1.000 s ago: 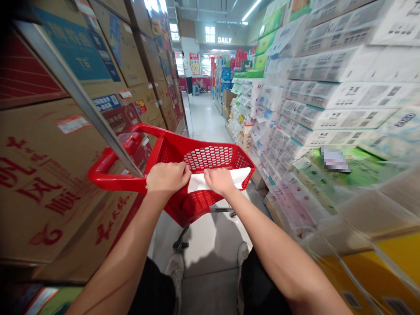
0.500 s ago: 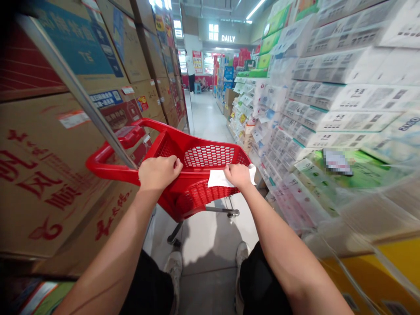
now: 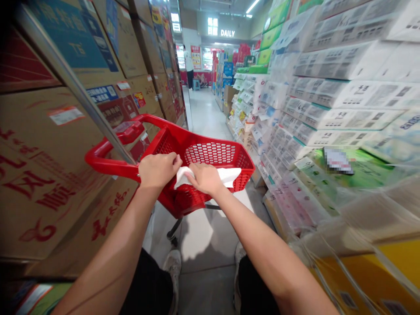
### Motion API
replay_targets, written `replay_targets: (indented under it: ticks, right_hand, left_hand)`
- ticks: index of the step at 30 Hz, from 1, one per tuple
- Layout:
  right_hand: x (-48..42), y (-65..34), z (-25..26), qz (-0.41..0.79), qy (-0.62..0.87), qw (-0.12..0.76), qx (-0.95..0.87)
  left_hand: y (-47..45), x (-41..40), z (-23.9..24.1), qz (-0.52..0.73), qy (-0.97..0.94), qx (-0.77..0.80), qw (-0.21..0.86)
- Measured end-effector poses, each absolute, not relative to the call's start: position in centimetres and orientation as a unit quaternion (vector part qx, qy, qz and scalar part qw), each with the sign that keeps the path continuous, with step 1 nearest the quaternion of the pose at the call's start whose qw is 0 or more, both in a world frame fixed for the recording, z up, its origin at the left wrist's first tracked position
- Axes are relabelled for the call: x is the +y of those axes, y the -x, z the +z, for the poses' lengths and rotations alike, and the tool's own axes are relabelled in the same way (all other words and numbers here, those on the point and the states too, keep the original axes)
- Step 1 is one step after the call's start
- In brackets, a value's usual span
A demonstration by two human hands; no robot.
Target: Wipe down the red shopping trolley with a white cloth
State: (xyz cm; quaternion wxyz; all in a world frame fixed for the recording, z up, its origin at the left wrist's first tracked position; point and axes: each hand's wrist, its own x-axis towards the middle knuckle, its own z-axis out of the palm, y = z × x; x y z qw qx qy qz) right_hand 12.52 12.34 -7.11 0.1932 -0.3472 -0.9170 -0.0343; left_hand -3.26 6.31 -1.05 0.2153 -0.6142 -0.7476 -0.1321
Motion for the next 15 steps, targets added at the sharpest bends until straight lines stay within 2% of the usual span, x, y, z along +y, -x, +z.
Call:
replay_targets:
  ticks: [4,7,11,15]
  right_hand:
    - [15.7,-17.4,-7.3,-0.034,0.485,0.143,-0.862]
    - [17.3,-19.8,-7.9,-0.048,0.53,0.147,-0.834]
    - [16.5,-18.9,-8.5,-0.051,0.491,0.188,-0.849]
    - [13.2,-14.6,-8.7,-0.04,0.398,0.28,-0.873]
  left_hand:
    - [3.4,6.3,-0.8,-0.131,0.614,-0.749,0.212]
    - [3.2,6.7,-1.0,-0.135,0.607,-0.752,0.221]
    - [2.6,7.3,-1.4,-0.14,0.604,-0.751,0.229]
    - [1.8,7.7,-1.5,-0.14,0.62,-0.737,0.23]
